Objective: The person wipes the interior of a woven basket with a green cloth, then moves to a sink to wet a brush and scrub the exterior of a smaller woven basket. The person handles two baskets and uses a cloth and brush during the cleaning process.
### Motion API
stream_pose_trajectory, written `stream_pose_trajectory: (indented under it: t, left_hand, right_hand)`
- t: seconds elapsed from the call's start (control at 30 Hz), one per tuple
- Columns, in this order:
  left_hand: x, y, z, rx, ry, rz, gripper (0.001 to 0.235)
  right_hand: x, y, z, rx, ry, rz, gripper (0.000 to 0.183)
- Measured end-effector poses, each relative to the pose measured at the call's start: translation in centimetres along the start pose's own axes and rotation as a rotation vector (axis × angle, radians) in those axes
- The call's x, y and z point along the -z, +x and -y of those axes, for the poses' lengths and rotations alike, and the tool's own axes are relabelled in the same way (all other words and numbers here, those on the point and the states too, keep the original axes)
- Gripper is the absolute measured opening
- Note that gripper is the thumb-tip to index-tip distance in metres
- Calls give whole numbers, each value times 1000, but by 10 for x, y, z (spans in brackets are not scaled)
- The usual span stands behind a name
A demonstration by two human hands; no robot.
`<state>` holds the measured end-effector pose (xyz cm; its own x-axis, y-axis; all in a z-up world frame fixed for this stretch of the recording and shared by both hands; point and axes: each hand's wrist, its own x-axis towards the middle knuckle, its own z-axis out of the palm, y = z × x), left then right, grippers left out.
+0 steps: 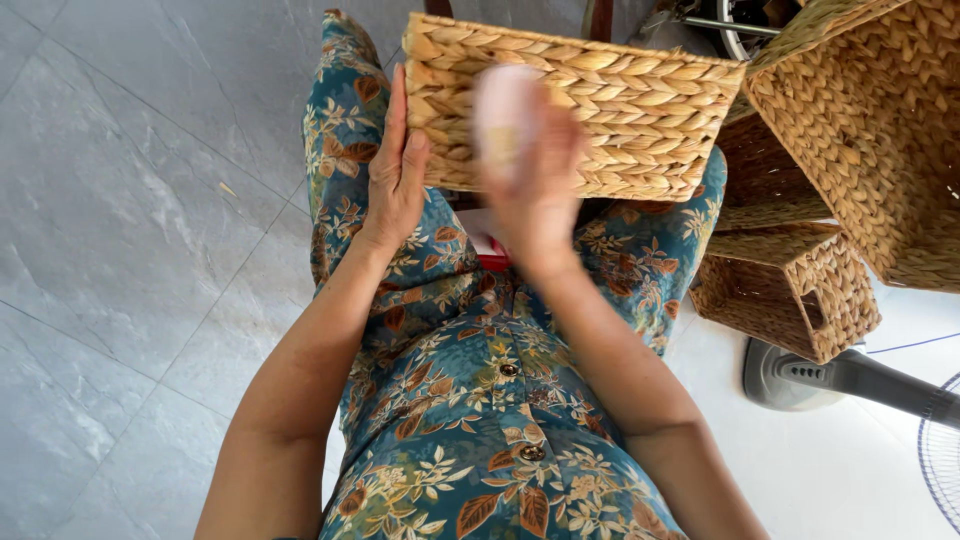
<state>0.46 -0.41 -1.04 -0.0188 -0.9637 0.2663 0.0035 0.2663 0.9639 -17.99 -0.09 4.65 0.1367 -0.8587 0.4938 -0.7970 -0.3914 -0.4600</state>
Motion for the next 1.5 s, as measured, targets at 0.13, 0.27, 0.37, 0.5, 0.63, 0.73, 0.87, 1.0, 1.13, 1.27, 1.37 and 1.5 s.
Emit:
stream_pose_trajectory:
  t: [0.13, 0.27, 0.37, 0.5, 0.63, 0.73, 0.87, 1.0, 1.13, 1.27, 1.37, 1.5]
  left_hand:
    - [2, 1, 1, 76, -24, -13, 60]
    - [2, -4, 9, 8, -23, 13, 51]
    - [2, -5, 14, 9, -111, 28, 50]
    - [3, -3, 11, -6, -77, 29, 50]
    - [3, 0, 7, -13, -31, 24, 51]
    - [4, 0, 4, 42, -40, 9, 55]
    - [2, 0, 6, 0, 5, 19, 53]
    - [4, -4, 10, 10, -52, 40, 53]
    - [2, -1, 12, -12, -97, 40, 52]
    - [0, 4, 8, -30, -76, 40, 56]
    - [1, 4, -2, 14, 63, 8, 55]
    - [-3, 5, -11, 46, 45, 0, 56]
  right_hand:
    - [-17, -6, 26, 6, 214, 174, 97]
    - [19, -18, -29, -89, 13, 148, 94]
    - [55, -28, -64, -296, -25, -36, 85]
    - [63, -39, -55, -291, -66, -131, 86]
    - [11, -44, 4, -127, 50, 107, 95]
    - [-7, -43, 22, 25, 158, 197, 95]
    - [20, -45, -17, -9, 82, 179, 90]
    - [77, -65, -70, -250, -76, -24, 90]
    - [90, -70, -82, -355, -84, -134, 89]
    - [34, -60, -28, -219, -24, -61, 94]
    - [5, -44, 10, -12, 146, 181, 96]
    - [19, -29, 1, 30, 99, 208, 91]
